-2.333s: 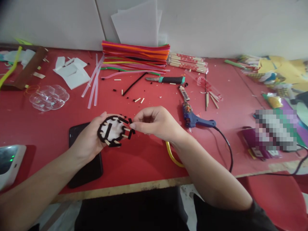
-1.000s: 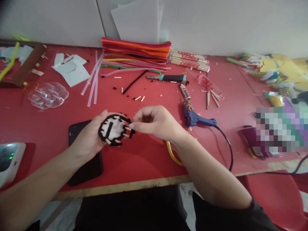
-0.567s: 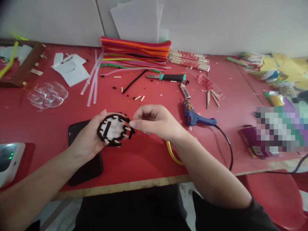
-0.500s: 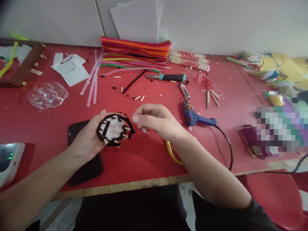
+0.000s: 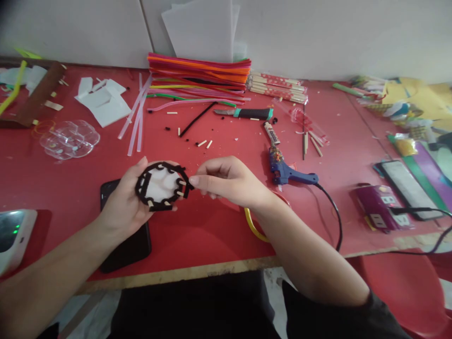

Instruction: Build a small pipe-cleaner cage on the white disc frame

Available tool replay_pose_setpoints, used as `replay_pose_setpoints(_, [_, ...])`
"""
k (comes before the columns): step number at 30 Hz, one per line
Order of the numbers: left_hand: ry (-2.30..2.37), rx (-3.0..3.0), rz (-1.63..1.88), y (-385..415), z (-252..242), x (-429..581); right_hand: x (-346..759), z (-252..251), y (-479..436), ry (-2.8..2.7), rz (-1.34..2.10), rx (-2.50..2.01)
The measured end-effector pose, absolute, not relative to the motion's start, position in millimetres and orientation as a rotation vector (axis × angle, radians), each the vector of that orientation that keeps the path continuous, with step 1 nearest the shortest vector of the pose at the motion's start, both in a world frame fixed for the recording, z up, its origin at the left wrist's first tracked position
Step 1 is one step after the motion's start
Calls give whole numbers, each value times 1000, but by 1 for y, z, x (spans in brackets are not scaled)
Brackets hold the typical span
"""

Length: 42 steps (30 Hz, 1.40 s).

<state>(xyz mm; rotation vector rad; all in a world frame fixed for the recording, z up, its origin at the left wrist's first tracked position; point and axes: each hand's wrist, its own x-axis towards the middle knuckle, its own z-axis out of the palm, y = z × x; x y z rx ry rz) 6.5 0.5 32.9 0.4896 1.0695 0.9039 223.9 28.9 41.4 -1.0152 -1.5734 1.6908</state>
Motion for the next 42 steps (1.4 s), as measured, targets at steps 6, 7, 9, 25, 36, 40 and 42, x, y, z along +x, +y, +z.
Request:
replay_pose_setpoints(6, [1046,541,902,0,31,5,222,43,29,-1590,1708,-1013])
replay_pose_setpoints(7, [1047,539,902,0,31,5,222,43,29,-1592,1710,-1013])
replay_pose_setpoints(9, [1048,538,901,0,32,6,222,43,29,-1595,1713,-1010])
replay_pose_setpoints(25, [1020,614,902,-1,32,6,224,41,27,-1506,1727,-985])
replay_pose_setpoints(36, [964,673,891,-5,33,8,217,39,22,-1333,1682,-856])
replay_pose_setpoints(40, [956,683,904,-5,32,9,216,41,22,-1366,1626,-832])
replay_pose_setpoints(42, [954,694,899,-5,31,9,216,42,22,-1391,1613,-853])
